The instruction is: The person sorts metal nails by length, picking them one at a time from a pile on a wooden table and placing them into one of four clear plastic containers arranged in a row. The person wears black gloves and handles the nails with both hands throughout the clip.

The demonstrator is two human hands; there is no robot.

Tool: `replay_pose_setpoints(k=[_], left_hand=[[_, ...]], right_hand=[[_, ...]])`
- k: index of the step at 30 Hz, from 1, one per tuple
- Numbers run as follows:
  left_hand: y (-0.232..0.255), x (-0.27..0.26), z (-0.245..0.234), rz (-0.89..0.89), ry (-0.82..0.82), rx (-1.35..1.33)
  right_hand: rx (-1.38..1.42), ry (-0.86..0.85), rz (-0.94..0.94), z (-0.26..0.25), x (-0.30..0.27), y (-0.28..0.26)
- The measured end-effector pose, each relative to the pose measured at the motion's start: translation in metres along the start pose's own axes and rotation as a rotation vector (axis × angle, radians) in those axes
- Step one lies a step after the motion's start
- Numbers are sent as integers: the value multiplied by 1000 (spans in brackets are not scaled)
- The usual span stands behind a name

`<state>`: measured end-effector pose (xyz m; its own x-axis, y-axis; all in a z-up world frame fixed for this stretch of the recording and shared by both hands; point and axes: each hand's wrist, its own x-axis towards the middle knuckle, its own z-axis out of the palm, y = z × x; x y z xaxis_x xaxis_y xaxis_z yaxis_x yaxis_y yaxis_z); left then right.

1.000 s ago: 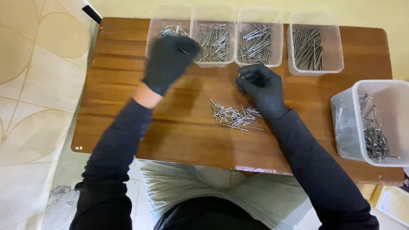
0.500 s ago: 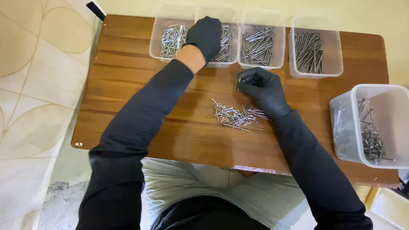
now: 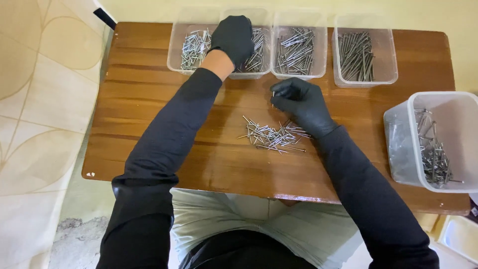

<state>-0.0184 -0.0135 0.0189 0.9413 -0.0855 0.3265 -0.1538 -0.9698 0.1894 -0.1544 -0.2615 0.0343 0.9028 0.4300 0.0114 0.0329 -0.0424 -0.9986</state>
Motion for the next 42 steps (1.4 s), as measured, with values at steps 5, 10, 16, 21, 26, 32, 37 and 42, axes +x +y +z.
replay_pose_setpoints(k=[5, 10, 16, 21, 26, 32, 37, 42], left_hand=[[6, -4, -7, 32, -20, -13], [-8, 6, 2, 92, 14, -136], [-9, 7, 2, 25, 23, -122], [-5, 11, 11, 30, 66, -28], [-7, 13, -2, 22, -14, -90], [-5, 8, -1, -43, -31, -47], [10, -5, -39, 140, 230, -188], [47, -71, -99, 117, -47, -1074]], right_hand=[[-56, 6, 36, 3, -1, -5], [-55, -18, -7, 2, -1, -3], [-198, -6, 41, 4, 0, -13], [-110, -17, -1, 3, -1, -6], [-92, -12, -12, 4, -1, -8], [-55, -25, -33, 2, 0, 0], [16, -4, -17, 2, -3, -5], [161, 129, -30, 2, -1, -11]])
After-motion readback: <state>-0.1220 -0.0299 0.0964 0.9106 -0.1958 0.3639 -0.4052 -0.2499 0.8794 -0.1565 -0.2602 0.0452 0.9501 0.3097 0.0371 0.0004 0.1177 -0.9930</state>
